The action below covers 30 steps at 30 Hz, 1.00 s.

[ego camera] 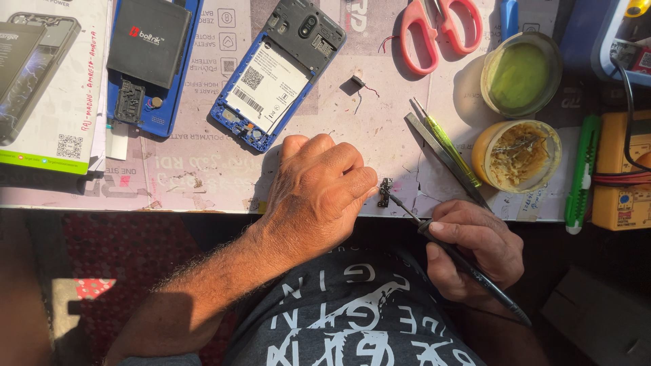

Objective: The person solders a small electronic component using a soldering iron and tweezers. They repeatedly heat the component and apply solder while holding it steady with tweezers.

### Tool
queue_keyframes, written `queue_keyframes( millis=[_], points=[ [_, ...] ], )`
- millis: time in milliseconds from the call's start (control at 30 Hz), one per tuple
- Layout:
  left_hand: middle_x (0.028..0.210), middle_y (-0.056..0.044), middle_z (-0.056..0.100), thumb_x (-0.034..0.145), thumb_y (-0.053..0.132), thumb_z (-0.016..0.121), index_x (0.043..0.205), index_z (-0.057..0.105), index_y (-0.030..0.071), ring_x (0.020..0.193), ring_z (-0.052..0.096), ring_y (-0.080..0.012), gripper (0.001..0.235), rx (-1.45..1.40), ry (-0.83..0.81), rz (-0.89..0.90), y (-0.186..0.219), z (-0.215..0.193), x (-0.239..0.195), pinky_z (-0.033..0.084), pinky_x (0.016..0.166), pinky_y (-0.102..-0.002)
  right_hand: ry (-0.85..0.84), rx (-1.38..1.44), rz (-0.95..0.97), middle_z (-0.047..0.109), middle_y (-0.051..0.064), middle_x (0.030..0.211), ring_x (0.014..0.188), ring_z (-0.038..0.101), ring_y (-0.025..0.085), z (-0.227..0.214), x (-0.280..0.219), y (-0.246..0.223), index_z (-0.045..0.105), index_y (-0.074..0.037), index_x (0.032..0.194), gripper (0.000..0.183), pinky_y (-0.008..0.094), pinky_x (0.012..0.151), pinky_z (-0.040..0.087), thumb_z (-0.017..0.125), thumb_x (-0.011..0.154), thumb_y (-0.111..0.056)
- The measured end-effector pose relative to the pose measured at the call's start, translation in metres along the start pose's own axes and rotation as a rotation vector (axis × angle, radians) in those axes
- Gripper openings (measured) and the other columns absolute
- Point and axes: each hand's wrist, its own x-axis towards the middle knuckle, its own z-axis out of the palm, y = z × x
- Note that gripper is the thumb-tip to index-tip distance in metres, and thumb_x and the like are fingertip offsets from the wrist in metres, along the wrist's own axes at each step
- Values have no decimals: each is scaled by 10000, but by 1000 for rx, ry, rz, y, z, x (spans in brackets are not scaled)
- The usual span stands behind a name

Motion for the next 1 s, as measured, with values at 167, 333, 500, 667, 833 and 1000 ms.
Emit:
queue_keyframes(
  millis=[167,333,500,667,833,1000],
  points=[
    [861,23,589,865,147,811,897,718,139,837,539,-191,99,-14,5,-3,0,0,-1,355,829,-429,10,-18,8,650,98,811,738,699,200,1,0,0,610,-22,1110,246,314,661,603,674,877,-72],
    [858,27,588,869,146,811,893,717,142,835,538,-186,97,-15,7,-2,0,0,-1,355,831,-426,12,-26,10,652,106,808,744,706,210,1,0,0,612,-25,1097,243,302,634,593,676,866,-67],
    [855,27,583,873,151,810,898,715,142,833,534,-185,98,-8,0,-3,1,0,0,352,821,-426,-3,-25,30,650,101,807,744,705,201,1,0,-1,601,-24,1097,239,295,619,586,675,872,-60],
    [851,29,582,871,153,810,891,709,141,830,534,-185,103,-3,-6,-4,1,-1,0,353,821,-428,-14,-22,26,649,99,809,743,700,197,0,0,0,592,-23,1099,240,296,619,584,679,878,-60],
    [855,25,585,868,149,809,902,715,141,832,537,-189,100,-3,-5,-3,1,-1,0,354,816,-429,3,-18,14,651,96,801,730,705,190,2,1,1,600,-25,1081,231,300,623,591,679,868,-69],
    [866,24,591,869,147,806,915,721,138,837,541,-191,98,-9,1,5,0,-1,0,357,823,-430,6,-32,26,649,101,816,739,701,201,1,1,-2,606,-22,1086,235,302,626,580,682,867,-60]
  ],
)
